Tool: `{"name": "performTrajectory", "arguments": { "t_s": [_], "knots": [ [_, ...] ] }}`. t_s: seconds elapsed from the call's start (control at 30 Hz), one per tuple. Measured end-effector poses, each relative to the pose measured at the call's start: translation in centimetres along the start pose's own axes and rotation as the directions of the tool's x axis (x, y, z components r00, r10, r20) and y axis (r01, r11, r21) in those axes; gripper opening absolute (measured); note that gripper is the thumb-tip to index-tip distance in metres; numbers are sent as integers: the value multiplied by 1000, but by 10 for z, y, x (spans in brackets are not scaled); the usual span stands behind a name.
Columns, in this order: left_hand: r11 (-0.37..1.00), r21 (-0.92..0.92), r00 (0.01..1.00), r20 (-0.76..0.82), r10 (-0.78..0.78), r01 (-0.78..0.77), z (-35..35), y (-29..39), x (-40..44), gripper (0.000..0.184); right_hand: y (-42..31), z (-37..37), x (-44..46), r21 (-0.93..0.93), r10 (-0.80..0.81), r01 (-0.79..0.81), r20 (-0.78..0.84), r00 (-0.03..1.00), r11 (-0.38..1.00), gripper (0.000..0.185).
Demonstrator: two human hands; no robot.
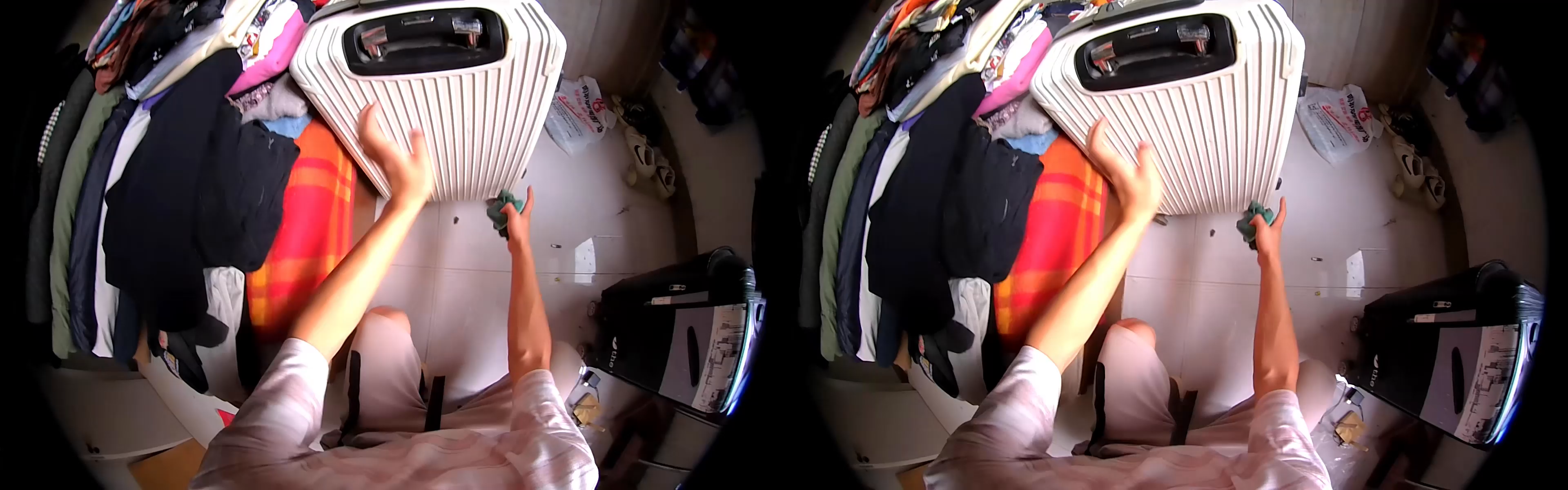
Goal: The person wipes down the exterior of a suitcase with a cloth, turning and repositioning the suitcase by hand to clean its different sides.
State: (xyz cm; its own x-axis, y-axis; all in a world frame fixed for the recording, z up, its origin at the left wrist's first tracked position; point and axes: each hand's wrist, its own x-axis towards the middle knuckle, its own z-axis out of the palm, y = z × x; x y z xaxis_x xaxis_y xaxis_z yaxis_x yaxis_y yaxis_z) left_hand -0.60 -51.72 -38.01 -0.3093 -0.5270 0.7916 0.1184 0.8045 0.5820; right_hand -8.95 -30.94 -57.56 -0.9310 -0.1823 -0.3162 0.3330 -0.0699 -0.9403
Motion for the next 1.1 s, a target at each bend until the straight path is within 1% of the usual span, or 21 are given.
{"name": "performTrajectory", "arguments": {
  "t_s": [0.03, 0.1, 0.17, 0.23, 0.3, 0.33, 0.37, 0.4, 0.43, 0.47, 0.5, 0.57, 0.63, 0.7, 0.77, 0.87, 0.9, 0.97, 1.0, 1.03, 1.1],
  "knots": [
    [971, 28, 970, -53, -236, 238, -7, -32, -23, 71, -15, -5, 0, -54, -13, 14, 26, 1000, 998, 97],
    [854, 95, 860, -43, -509, 511, -23, -92, -38, 77, -26, -8, 10, -67, -51, 53, 33, 998, 996, 95],
    [777, 160, 793, -94, -602, 609, -28, -145, -39, 80, -40, -7, 14, -152, -22, 45, 151, 988, 987, 99],
    [679, -194, 705, 137, -696, 708, -30, -209, -33, 76, -36, -5, 24, -162, -36, 70, 204, 978, 984, 101],
    [662, -345, 743, 221, -631, 665, -32, -203, -18, 67, -42, -2, 30, -139, -13, 40, 192, 981, 989, 102],
    [668, -352, 751, 215, -624, 656, -33, -201, -15, 67, -43, -3, 35, -94, 5, 10, 161, 987, 996, 103],
    [658, -247, 702, 236, -671, 712, -34, -198, -13, 59, -47, -6, 40, -89, -6, 21, 165, 986, 996, 103],
    [639, -140, 651, 251, -716, 757, -33, -197, -12, 53, -53, -9, 45, 6, 32, -34, 159, 987, 999, 101],
    [670, -125, 680, 197, -706, 732, -31, -186, -14, 40, -57, -13, 55, 104, 69, -86, 154, 986, 991, 99],
    [665, -169, 685, 224, -693, 728, -35, -179, -13, 38, -62, -19, 66, 74, 60, -82, 264, 963, 994, 98],
    [656, -210, 688, 251, -681, 725, -39, -181, -13, 37, -62, -21, 80, 80, 49, -72, 259, 965, 994, 98],
    [647, -168, 661, 333, -672, 743, -50, -163, -13, 32, -57, -22, 101, -147, -8, 50, 272, 962, 988, 96],
    [699, -89, 677, 359, -642, 710, -54, -157, -24, 30, -75, -40, 94, -201, 114, -63, 252, 961, 977, 95],
    [694, -57, 656, 389, -646, 717, -59, -140, -34, 35, -85, -61, 98, -218, 88, -13, 335, 938, 976, 91],
    [687, -28, 629, 428, -649, 727, -61, -108, -46, 40, -90, -76, 104, -241, 84, -3, 324, 942, 971, 89],
    [694, -101, 659, 434, -614, 713, -62, -73, -75, 37, -97, -97, 105, -269, 122, -37, 308, 943, 963, 91],
    [703, -104, 678, 393, -621, 704, -60, -55, -82, 35, -96, -101, 102, -270, 128, -46, 293, 947, 962, 91],
    [723, -70, 674, 434, -598, 687, -62, -40, -100, 35, -95, -108, 97, -114, 87, -60, 256, 963, 992, 92],
    [747, -11, 669, 454, -588, 665, -64, -42, -110, 38, -94, -113, 98, -98, 58, -32, 271, 961, 995, 91],
    [728, -84, 688, 415, -595, 680, -65, -26, -115, 40, -95, -118, 100, -92, 54, -32, 258, 965, 995, 91],
    [699, -94, 662, 430, -614, 709, -71, -15, -125, 42, -90, -124, 96, -195, 41, -12, 146, 988, 981, 87]
  ]
}}
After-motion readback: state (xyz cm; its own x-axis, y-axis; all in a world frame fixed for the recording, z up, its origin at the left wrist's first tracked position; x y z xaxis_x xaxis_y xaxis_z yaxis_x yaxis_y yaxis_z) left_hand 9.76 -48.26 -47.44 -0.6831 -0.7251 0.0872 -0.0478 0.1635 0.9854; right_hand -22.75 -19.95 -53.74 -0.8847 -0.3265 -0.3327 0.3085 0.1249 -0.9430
